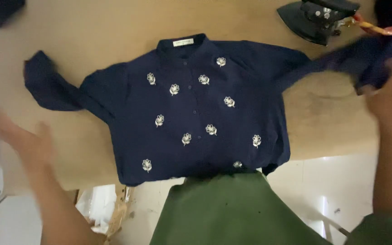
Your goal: Ironing a dark blue shirt with floral patterns on an ironing board using a steam iron.
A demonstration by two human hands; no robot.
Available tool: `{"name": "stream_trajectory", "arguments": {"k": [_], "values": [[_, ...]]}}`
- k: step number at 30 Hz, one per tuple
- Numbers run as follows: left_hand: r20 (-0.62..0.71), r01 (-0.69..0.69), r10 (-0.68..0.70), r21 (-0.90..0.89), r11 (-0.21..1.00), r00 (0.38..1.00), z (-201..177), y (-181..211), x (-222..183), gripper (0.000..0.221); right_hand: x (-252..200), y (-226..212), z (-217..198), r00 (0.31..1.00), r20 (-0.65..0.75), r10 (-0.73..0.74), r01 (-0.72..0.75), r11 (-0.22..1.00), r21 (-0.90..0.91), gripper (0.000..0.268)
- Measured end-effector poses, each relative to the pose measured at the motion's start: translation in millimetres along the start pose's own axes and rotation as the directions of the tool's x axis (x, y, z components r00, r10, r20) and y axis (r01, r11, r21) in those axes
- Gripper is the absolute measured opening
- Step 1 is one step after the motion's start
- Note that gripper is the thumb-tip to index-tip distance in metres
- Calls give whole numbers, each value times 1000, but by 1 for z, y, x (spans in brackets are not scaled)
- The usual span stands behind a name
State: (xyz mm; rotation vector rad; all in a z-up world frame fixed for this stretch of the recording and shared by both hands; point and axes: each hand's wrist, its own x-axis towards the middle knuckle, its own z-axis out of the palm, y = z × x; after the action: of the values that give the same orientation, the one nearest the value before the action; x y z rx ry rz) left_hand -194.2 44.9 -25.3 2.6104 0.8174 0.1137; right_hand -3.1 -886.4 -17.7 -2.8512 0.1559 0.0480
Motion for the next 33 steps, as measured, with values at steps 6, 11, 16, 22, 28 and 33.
{"name": "stream_trajectory", "arguments": {"k": [6,11,16,22,28,33], "values": [[155,282,-276,-19,959,949,106,42,-202,67,-170,-59,122,946,301,121,-167,977,131,61],[354,451,-325,-373,811,877,67,48,-195,40,-156,-58,79,874,468,133,-401,741,538,24],[387,523,-354,-580,625,852,82,10,-190,33,-127,-62,57,820,571,-46,-541,266,798,32],[405,638,-511,-301,709,759,44,50,-177,51,-120,-68,66,876,479,-50,-272,770,577,38],[105,251,-307,363,897,946,60,67,-168,49,-115,-17,119,919,394,-6,99,971,-217,49],[157,-87,77,60,994,985,73,150,-77,53,-24,-185,49,839,485,247,-193,968,-158,64]]}}
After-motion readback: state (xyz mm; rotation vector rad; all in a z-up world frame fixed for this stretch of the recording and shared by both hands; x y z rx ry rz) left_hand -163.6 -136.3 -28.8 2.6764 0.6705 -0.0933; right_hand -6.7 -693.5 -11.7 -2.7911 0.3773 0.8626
